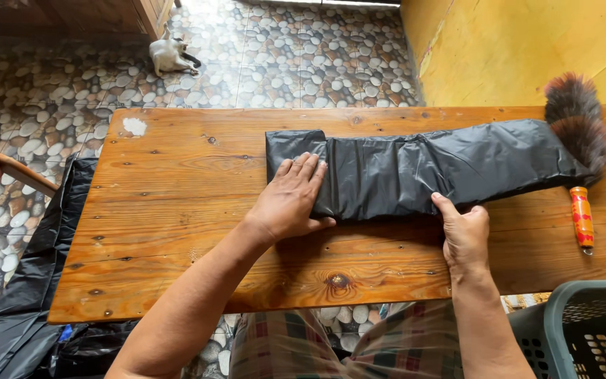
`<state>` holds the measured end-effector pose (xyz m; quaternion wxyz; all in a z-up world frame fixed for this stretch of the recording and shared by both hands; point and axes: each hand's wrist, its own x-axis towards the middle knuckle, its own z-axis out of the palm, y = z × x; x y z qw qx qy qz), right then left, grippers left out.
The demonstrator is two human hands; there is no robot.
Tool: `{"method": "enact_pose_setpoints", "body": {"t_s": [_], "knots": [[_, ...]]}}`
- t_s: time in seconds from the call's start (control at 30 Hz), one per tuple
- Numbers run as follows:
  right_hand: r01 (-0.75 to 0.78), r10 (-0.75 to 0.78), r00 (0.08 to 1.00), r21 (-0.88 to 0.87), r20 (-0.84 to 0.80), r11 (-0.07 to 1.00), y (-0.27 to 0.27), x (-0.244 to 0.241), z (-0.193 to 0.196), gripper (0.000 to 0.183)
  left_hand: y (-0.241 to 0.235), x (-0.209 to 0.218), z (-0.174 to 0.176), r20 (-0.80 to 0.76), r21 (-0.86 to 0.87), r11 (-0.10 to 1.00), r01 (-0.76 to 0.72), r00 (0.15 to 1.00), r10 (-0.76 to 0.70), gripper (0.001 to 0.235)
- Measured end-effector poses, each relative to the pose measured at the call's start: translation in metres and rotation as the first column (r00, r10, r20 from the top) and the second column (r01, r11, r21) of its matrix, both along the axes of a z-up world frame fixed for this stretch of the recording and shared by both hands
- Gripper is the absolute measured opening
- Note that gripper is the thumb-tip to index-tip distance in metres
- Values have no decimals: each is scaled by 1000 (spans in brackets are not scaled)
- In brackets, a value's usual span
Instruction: The person places a large black plastic sheet on a wooden table and uses a feather duster to brush its surface. They then fold the sheet multiple times by hand, pressing down to flatten the creases and create a compact bundle.
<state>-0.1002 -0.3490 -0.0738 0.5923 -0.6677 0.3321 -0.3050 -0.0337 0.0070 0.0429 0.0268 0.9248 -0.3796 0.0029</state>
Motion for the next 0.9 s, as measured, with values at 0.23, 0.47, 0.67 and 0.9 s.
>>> {"method": "enact_pose_setpoints", "body": {"t_s": [0.23,0.47,0.67,0.9], "knots": [[-176,173,983,-582,-61,794,42,-20,52,44,5,-6,-11,28,-249,968,-9,999,17,108],[-462,356,877,-773,-323,435,92,-41,107,73,2,-7,-20,67,-311,950,-36,996,60,105],[-576,426,781,-790,-458,207,93,-30,109,93,8,0,-24,2,-416,907,-62,998,69,103],[-501,451,771,-865,-451,-8,131,-5,125,91,7,-1,-20,-4,-388,920,-59,998,62,99]]}}
